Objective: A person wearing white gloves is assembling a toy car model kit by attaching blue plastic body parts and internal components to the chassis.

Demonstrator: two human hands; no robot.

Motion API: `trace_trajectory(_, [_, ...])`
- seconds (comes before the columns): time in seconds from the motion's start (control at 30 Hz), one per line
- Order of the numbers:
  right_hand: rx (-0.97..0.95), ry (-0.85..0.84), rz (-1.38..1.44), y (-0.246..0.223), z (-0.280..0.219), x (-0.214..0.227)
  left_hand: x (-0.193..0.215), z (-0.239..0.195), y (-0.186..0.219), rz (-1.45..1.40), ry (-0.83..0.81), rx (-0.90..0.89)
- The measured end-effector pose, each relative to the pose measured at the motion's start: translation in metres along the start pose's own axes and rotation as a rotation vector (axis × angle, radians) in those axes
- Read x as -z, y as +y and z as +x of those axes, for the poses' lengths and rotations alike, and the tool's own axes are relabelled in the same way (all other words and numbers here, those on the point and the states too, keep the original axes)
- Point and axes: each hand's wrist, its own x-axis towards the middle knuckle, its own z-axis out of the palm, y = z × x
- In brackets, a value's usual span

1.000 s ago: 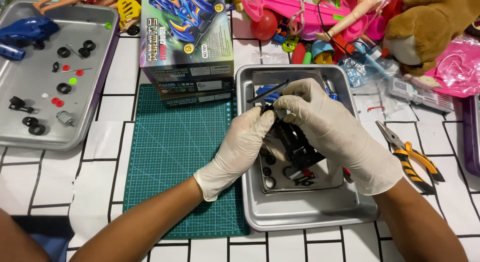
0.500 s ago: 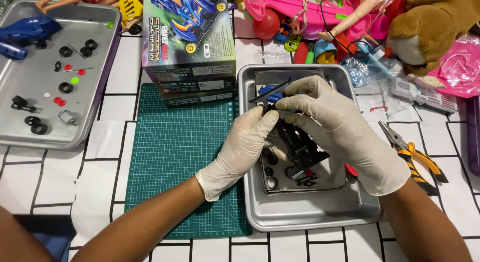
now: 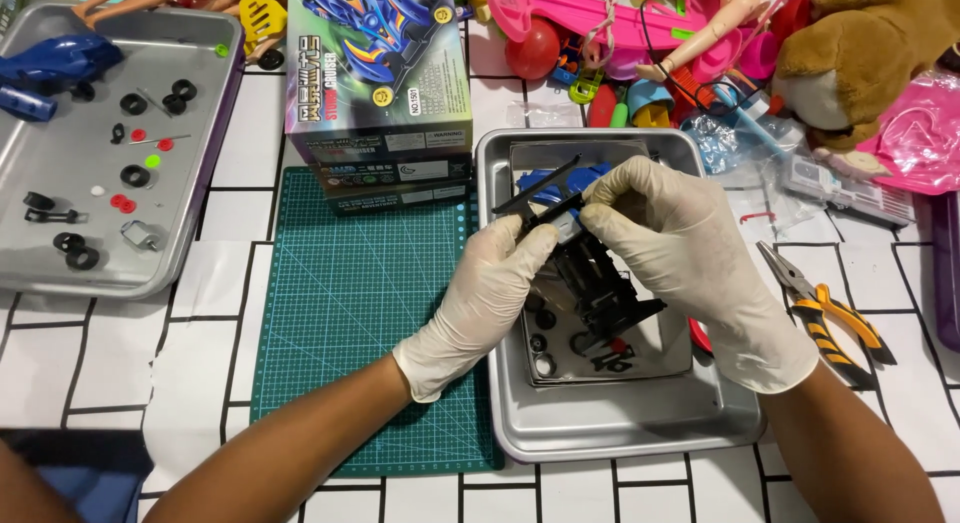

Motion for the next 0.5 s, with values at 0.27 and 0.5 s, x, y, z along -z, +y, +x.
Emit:
trace_trajectory(0.27, [-0.185,-0.001,0.196,0.01,0.002,-0.006,-0.001,0.001,-0.005,0.054,0.027,0.015])
trace_trajectory(0.5, [-0.178,-0.018,0.224,0.016,0.003,-0.008,-0.002,0.002,-0.005,0.044,0.038,0.034])
